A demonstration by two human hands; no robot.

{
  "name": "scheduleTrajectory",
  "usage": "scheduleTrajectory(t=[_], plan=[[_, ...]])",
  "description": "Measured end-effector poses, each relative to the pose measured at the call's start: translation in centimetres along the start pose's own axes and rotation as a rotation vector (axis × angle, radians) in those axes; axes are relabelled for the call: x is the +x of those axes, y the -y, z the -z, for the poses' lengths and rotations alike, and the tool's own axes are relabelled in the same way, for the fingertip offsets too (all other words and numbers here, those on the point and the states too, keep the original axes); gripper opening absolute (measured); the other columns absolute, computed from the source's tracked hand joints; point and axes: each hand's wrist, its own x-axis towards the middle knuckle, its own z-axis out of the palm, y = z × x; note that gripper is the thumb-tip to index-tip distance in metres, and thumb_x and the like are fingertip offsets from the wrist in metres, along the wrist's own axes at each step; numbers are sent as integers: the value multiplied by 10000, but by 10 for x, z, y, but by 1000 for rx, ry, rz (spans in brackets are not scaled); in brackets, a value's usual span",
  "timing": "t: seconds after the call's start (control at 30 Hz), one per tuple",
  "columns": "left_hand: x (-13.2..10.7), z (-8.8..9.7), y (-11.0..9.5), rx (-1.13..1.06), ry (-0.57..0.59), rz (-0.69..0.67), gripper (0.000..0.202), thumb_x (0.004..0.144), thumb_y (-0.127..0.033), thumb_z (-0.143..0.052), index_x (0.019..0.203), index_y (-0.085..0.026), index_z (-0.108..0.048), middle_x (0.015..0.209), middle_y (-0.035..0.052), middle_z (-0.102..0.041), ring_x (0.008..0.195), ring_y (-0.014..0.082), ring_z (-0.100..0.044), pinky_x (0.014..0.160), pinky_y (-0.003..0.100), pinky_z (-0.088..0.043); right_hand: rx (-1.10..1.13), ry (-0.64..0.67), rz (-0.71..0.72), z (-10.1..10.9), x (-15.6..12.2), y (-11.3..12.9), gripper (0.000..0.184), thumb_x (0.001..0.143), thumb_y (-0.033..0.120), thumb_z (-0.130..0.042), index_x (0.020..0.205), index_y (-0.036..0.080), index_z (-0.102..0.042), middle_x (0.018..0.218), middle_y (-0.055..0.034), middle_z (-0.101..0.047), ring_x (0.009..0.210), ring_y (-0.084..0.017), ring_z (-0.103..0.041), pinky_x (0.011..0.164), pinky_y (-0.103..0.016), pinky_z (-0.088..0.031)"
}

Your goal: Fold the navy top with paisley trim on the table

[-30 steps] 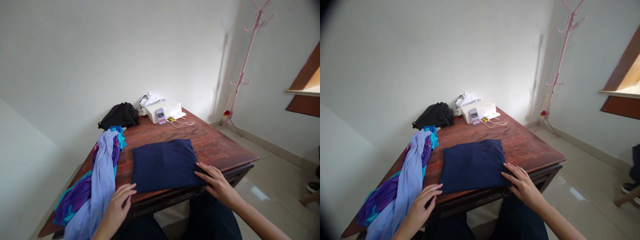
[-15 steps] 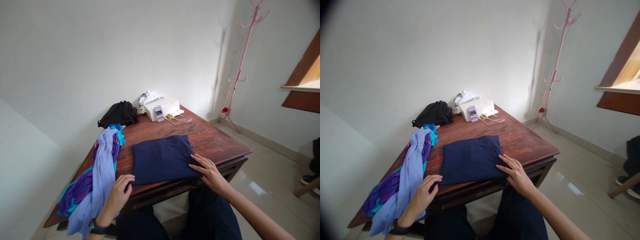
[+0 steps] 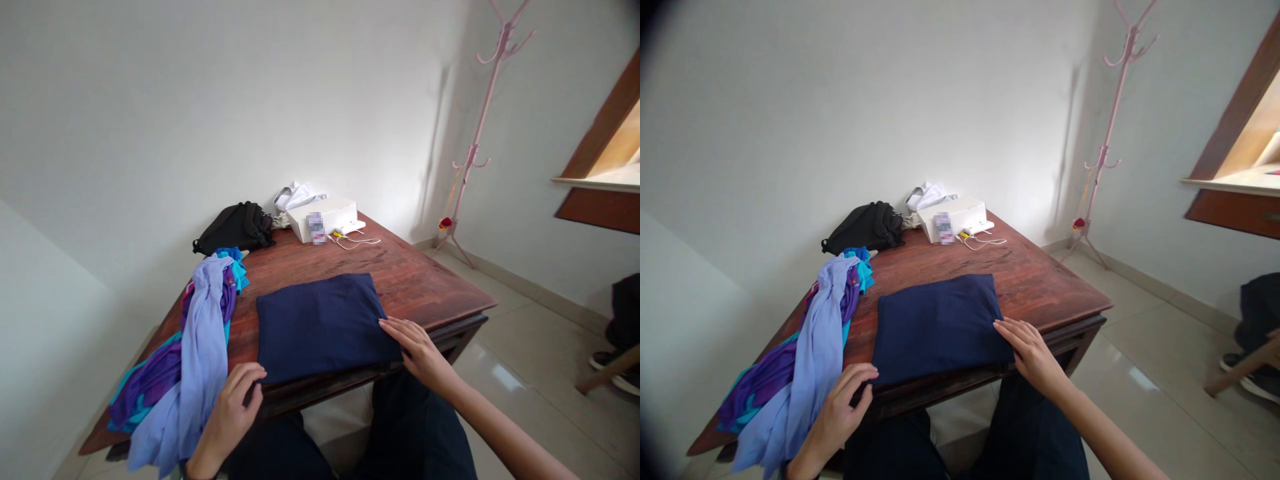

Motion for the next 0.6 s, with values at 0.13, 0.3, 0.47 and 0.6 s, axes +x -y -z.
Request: scheduleTrajectory(t=[0.13, 0.3, 0.47, 0.6], plan=[[-8, -5, 0, 56, -6, 0, 337, 931, -255, -615, 1266, -252, -578, 1147, 69, -627, 1098, 232, -641, 958, 371, -561, 23, -51, 11, 0, 3, 4, 765, 823, 3, -407, 1506, 347, -431, 1423, -27, -591, 1285, -237, -544, 1084, -470, -441], [-9, -10, 1, 48, 7, -1, 474, 909, -110, -525, 1350, -281, -535, 1074, 46, -615, 1003, 197, -663, 900, 323, -581, 17, -24, -11, 1, 5, 3, 786, 699, -2, -451, 1393, 342, -583, 1404, -26, -603, 1251, -265, -551, 1052, -484, -457], [-20, -13, -2, 95, -50, 14, 449, 893, -71, -488, 1274, -283, -596, 1006, 50, -590, 970, 202, -656, 862, 330, -580, 66, 25, -9, 6, 4, 0, 660, 761, 29, -466, 1305, 352, -655, 1389, -30, -610, 1251, -270, -549, 1045, -490, -466], [-27, -18, -4, 121, -179, 61, 296, 929, -123, -495, 1157, -268, -616, 1179, 83, -602, 1137, 248, -624, 969, 429, -549, 95, 20, -10, 8, 2, 1, 621, 817, 66, -474, 1347, 356, -622, 1376, -37, -618, 1253, -270, -554, 1048, -478, -470]])
